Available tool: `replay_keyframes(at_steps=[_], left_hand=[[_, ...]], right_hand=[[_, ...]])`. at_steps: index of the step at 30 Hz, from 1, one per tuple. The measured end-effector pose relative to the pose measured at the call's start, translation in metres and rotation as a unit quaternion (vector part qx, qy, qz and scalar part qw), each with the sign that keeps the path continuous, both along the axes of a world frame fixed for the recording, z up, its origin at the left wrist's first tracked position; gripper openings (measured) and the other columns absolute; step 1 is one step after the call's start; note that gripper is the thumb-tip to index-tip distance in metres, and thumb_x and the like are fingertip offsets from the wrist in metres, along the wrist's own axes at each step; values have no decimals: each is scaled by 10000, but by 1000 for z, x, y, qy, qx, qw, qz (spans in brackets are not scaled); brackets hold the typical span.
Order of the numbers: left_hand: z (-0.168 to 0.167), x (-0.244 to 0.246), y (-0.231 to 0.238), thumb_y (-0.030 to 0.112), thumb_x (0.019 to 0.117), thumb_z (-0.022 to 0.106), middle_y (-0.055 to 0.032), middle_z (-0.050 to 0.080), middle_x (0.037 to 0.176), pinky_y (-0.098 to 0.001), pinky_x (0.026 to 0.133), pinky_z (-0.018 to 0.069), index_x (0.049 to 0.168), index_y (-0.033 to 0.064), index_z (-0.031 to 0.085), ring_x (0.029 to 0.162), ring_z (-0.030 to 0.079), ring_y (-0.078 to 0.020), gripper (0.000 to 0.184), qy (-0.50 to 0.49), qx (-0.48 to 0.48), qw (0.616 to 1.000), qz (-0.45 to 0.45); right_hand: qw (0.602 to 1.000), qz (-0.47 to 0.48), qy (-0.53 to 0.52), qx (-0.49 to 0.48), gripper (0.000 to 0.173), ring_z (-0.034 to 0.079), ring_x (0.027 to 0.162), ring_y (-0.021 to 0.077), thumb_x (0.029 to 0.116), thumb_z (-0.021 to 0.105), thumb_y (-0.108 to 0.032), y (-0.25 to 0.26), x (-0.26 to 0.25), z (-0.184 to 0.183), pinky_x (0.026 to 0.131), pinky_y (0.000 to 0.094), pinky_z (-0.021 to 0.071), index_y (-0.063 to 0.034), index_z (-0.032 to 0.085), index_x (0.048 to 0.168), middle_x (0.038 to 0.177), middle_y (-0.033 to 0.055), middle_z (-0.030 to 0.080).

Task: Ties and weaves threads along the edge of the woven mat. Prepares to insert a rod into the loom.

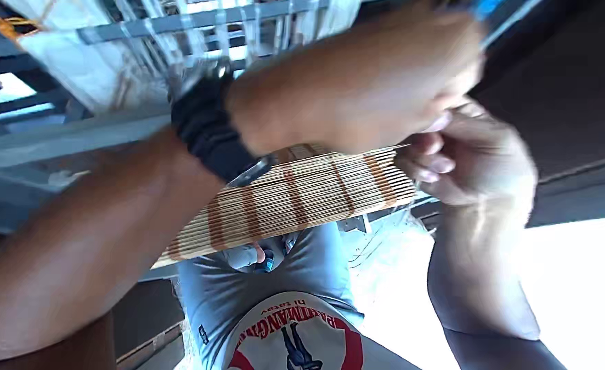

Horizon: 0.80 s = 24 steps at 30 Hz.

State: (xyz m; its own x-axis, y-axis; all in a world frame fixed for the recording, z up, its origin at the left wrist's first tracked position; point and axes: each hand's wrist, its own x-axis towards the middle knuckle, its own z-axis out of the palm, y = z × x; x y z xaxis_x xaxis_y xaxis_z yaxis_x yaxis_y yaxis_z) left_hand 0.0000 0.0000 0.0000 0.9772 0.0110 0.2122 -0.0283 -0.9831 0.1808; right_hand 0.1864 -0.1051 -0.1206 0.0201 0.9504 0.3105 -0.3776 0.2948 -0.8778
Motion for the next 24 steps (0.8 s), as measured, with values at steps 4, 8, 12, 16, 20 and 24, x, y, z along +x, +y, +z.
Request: replay_keyframes(at_steps=[4, 8, 12, 16, 20, 24], left_hand=[[-24, 26, 19, 221, 1062, 564, 79, 633, 744, -225, 620, 509, 949, 176, 704, 656, 588, -22, 185, 41, -20, 999, -1], [-29, 48, 31, 280, 1035, 575, 34, 655, 877, -382, 702, 502, 927, 209, 724, 826, 632, -122, 198, -3, 80, 997, 2], [-26, 66, 28, 274, 1019, 602, -11, 612, 1039, -397, 830, 475, 942, 218, 752, 1022, 575, -203, 177, 7, 153, 988, 4], [-24, 77, 29, 245, 1018, 600, 25, 691, 946, -399, 816, 494, 935, 192, 728, 975, 625, -167, 161, 51, 102, 993, 29], [-21, 82, 35, 205, 1018, 612, 64, 657, 809, -298, 669, 480, 927, 187, 708, 739, 602, -57, 133, 83, 30, 995, 54], [-23, 90, 38, 201, 1013, 621, 53, 671, 829, -321, 694, 487, 928, 181, 718, 773, 616, -74, 132, 93, 39, 993, 57]], right_hand=[[995, -66, -14, -68, 229, 412, 414, 3, 1079, 418, -149, 2, 16, -19, 374, 144, 348, -132, 640, 1025, 676, -1, 594], [995, -61, -35, -68, 218, 400, 406, -9, 1066, 440, -101, 6, 27, -23, 360, 134, 323, -85, 655, 1033, 766, 45, 674], [995, -40, -49, -81, 204, 413, 428, -6, 1045, 477, -60, 17, 38, -19, 377, 140, 325, -59, 677, 1011, 830, 73, 710], [994, -19, -71, -75, 185, 433, 446, -15, 1020, 530, -35, 25, 48, -21, 395, 135, 350, -52, 714, 1007, 846, 58, 726], [994, -17, -89, -66, 106, 423, 483, -7, 983, 627, -30, 28, 50, -24, 426, 145, 337, -62, 727, 969, 702, -6, 617], [996, -23, -36, -82, 124, 431, 478, -5, 988, 599, -52, 29, 48, -27, 430, 143, 364, -68, 710, 936, 718, -7, 610]])
